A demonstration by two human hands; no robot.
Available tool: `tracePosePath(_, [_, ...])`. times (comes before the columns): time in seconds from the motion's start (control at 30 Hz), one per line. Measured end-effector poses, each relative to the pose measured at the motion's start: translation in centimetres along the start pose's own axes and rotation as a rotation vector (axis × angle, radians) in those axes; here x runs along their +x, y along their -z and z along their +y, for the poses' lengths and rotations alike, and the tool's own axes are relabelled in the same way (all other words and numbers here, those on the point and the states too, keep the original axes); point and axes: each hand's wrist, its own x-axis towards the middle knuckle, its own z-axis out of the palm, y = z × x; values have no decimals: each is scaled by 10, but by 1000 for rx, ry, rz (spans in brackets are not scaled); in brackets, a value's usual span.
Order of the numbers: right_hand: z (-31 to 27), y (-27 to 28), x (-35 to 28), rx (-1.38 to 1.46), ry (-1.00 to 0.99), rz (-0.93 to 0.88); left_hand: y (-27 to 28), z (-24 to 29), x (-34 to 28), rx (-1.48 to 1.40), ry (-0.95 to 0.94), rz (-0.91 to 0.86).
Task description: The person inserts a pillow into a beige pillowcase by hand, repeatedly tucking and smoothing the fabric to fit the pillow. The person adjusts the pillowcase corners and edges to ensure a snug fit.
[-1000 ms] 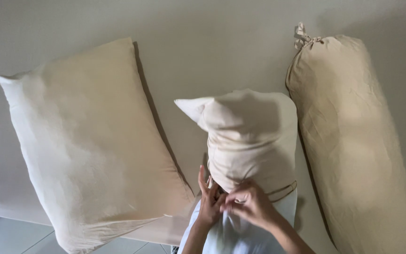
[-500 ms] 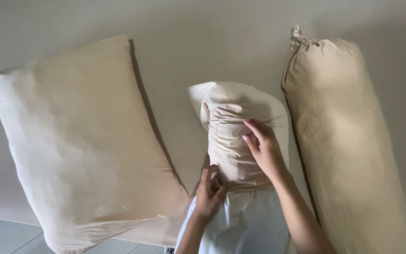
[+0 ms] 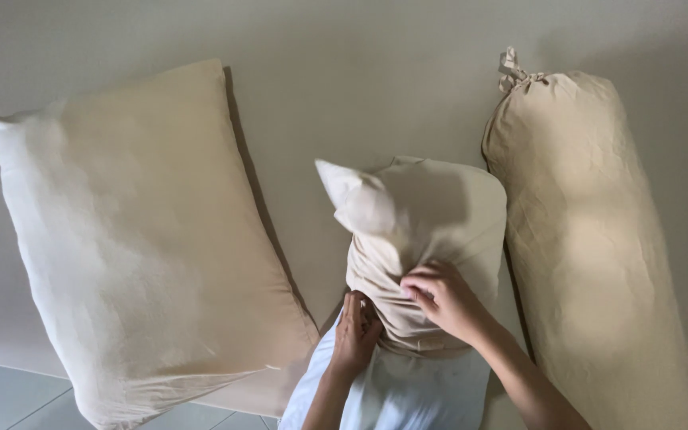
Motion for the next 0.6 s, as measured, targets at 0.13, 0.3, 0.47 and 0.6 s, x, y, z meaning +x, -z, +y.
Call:
tracePosePath(0.13, [-11, 12, 13, -82, -103, 209, 24, 21, 6, -118, 182, -155])
tracePosePath(0.3, [1, 5, -9, 96, -275, 146, 27, -8, -1, 50, 49, -128])
tracePosePath(0.47, [19, -9, 9, -31, -204, 358, 12, -18, 0, 48, 63, -90])
tracePosePath(0.6, [40, -23, 33, -231, -97, 419, 13, -22, -3, 65, 72, -83])
